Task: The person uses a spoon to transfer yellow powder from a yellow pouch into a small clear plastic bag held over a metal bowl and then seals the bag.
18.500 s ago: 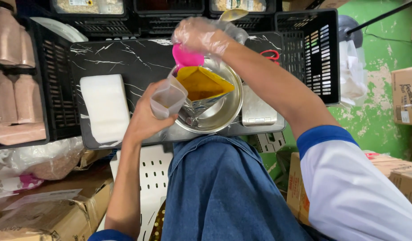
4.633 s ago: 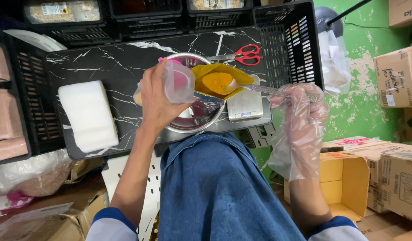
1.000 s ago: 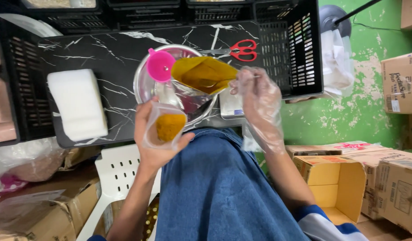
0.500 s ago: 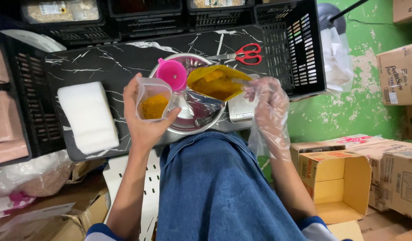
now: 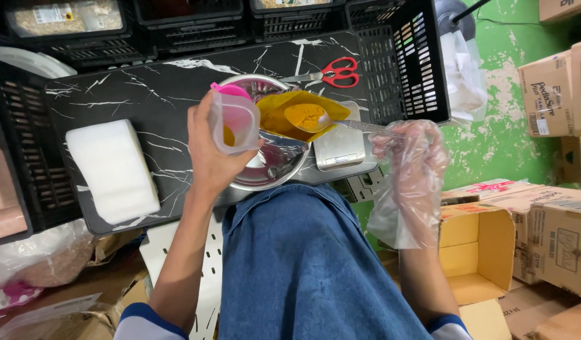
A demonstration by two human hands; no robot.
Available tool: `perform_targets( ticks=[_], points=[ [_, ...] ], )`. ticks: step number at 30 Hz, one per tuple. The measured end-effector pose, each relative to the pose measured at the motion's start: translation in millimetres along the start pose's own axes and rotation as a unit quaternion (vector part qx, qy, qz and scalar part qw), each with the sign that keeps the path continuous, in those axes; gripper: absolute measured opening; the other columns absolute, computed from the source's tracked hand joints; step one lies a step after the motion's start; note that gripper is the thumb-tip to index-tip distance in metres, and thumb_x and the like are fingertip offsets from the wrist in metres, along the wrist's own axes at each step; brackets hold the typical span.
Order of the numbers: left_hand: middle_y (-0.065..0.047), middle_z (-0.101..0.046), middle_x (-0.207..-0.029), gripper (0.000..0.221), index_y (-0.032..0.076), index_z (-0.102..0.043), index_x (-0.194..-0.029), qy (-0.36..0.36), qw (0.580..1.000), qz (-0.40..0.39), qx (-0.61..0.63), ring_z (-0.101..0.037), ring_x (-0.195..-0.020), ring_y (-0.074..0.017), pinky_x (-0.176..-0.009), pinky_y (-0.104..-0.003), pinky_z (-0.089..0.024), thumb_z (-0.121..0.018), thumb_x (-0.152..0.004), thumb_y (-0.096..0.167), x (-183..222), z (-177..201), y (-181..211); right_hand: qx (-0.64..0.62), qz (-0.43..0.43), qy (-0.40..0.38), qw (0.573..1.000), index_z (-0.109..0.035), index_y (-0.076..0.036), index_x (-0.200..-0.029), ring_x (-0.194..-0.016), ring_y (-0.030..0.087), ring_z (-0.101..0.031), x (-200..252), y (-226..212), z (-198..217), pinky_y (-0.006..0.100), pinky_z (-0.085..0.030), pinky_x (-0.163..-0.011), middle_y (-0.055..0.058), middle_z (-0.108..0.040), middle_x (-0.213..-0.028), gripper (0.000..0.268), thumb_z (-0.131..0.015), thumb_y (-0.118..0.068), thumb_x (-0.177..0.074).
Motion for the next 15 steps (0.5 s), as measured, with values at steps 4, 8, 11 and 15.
perform_targets(
  ticks=[4, 8, 11, 15],
  points=[
    [-0.024, -0.052, -0.124, 0.108, 0.007, -0.042, -0.155, -0.015, 0.998, -0.005, -0.064, -0.059, -0.115, -0.0476, -0.099, -0.058, -0.045, -0.104, -0.067, 0.024, 2.3, -10.2, -9.7, 0.002, 0.032, -0.034, 0.999, -0.058, -0.013, -0.104, -0.081, 0.018, -0.074, -4.4, -21.3, -2.3, 0.028, -0.062, -0.075, 0.013, -0.071, -0.092, 0.029, -0.044, -0.035, -0.116],
    [-0.021, -0.054, -0.124, 0.110, 0.012, -0.043, -0.155, -0.020, 0.993, -0.023, -0.116, -0.059, -0.115, -0.0420, -0.099, -0.052, -0.045, -0.105, -0.065, 0.027, -2.7, -17.9, -6.9, 0.013, 0.092, -0.068, 0.993, -0.059, -0.012, -0.103, -0.077, 0.019, -0.071, 6.4, -72.7, -53.7, 0.027, -0.059, -0.070, 0.014, -0.070, -0.094, 0.028, -0.045, -0.032, -0.116],
    [-0.021, -0.055, -0.126, 0.114, 0.012, -0.043, -0.156, -0.014, 0.992, -0.031, -0.124, -0.059, -0.117, -0.0398, -0.100, -0.051, -0.047, -0.106, -0.063, 0.025, -4.7, -21.2, -6.5, 0.049, 0.252, -0.144, 0.956, -0.061, -0.009, -0.100, -0.079, 0.027, -0.074, 19.3, -115.2, -99.5, 0.032, -0.060, -0.067, 0.017, -0.070, -0.095, 0.022, -0.048, -0.023, -0.113],
    [-0.018, -0.055, -0.127, 0.116, 0.014, -0.041, -0.158, 0.013, 0.993, -0.047, -0.109, -0.058, -0.118, -0.0377, -0.100, -0.048, -0.046, -0.107, -0.063, 0.022, -6.7, -21.7, 1.5, 0.272, 0.542, -0.178, 0.775, -0.066, -0.010, -0.120, -0.100, 0.024, -0.070, 61.3, -77.5, -153.5, 0.030, -0.059, -0.079, 0.011, -0.065, -0.115, 0.020, -0.048, -0.016, -0.112]
  ],
)
Point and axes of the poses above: each hand's wrist, its own x-axis away from the middle knuckle, its own z-axis out of the back of the hand, y = z × x, the point moved 10 cm from there along -x, towards the middle knuckle
